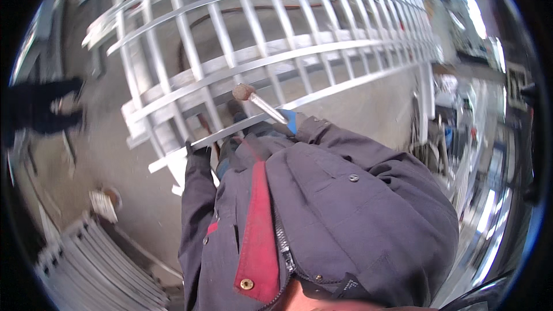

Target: The person welds a metal frame using a welding torch, then flips the frame and taps it with a metal rod. The person handles the frame and tools throughout the process in a workshop setting.

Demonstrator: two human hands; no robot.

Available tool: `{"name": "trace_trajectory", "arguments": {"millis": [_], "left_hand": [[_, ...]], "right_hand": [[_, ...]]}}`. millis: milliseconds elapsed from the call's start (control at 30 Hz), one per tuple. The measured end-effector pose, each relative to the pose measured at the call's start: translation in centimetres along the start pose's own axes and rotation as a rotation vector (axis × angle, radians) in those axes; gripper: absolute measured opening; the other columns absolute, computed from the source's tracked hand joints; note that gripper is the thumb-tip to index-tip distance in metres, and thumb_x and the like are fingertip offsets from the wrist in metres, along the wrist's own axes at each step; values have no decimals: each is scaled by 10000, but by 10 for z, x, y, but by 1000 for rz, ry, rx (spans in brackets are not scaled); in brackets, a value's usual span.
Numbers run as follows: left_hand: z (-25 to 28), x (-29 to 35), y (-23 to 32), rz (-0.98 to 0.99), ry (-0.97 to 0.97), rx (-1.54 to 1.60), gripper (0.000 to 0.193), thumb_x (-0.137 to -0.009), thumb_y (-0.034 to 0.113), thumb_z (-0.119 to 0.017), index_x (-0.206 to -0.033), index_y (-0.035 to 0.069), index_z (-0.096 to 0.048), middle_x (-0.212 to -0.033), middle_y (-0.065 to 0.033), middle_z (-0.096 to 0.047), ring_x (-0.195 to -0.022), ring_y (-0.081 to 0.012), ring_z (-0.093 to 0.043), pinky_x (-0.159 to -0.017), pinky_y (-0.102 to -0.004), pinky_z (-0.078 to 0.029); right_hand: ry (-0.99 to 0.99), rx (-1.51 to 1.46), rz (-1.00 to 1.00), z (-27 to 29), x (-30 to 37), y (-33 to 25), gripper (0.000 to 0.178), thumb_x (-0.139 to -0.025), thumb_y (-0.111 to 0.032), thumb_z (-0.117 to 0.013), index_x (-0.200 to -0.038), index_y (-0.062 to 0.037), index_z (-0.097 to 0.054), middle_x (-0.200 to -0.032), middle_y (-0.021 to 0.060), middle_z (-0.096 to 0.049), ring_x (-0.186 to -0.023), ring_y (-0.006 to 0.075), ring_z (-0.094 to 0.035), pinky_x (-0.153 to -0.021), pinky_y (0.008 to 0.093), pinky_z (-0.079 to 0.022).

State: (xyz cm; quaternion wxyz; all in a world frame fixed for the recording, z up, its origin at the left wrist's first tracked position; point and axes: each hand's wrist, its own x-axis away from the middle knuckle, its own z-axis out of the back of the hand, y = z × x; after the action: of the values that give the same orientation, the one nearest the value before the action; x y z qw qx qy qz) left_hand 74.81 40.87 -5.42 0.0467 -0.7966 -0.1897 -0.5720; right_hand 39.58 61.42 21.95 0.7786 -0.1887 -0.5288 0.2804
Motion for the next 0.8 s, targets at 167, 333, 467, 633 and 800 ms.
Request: {"name": "trace_trajectory", "arguments": {"millis": [167,333,467,633,800], "left_hand": [[-11,43,-27,164,-204,-429,591,-1001,551,-497,-1406,123,-535,-1379,-109,-619,-1329,-220,-537,-1161,-477,-329],[-33,55,-73,124,-210,-792,424,-957,454,-620,-1224,126,-638,-1108,-66,-670,-957,-179,-557,-834,-387,-365],[-70,51,-111,-1,-230,-969,294,-922,377,-717,-1079,128,-721,-891,-31,-712,-660,-146,-573,-573,-316,-394],[-153,81,-172,-117,-439,-1261,411,-880,329,-784,-1211,103,-693,-952,-82,-736,-790,-181,-688,-598,-306,-466],[-222,82,-285,-82,-652,-1277,709,-880,142,-717,-1529,121,-431,-1348,-178,-621,-1150,-305,-650,-959,-388,-538]], "right_hand": [[207,-538,-47,-24,55,63,505,-886,-376,-746,-1258,-55,-628,-847,41,-654,-657,124,-582,-563,309,-486],[300,-853,-124,-23,98,100,418,-887,-367,-756,-1137,-47,-658,-814,29,-642,-648,111,-579,-543,292,-464],[324,-977,-85,-23,121,158,376,-896,-372,-739,-1084,-64,-631,-822,32,-627,-682,136,-593,-588,310,-489],[448,-975,-64,3,143,248,506,-893,-421,-752,-1174,-22,-623,-945,64,-653,-817,147,-615,-707,315,-514],[529,-1228,-75,53,209,350,443,-903,-354,-748,-1223,-70,-633,-848,20,-627,-627,115,-573,-554,277,-477]]}}
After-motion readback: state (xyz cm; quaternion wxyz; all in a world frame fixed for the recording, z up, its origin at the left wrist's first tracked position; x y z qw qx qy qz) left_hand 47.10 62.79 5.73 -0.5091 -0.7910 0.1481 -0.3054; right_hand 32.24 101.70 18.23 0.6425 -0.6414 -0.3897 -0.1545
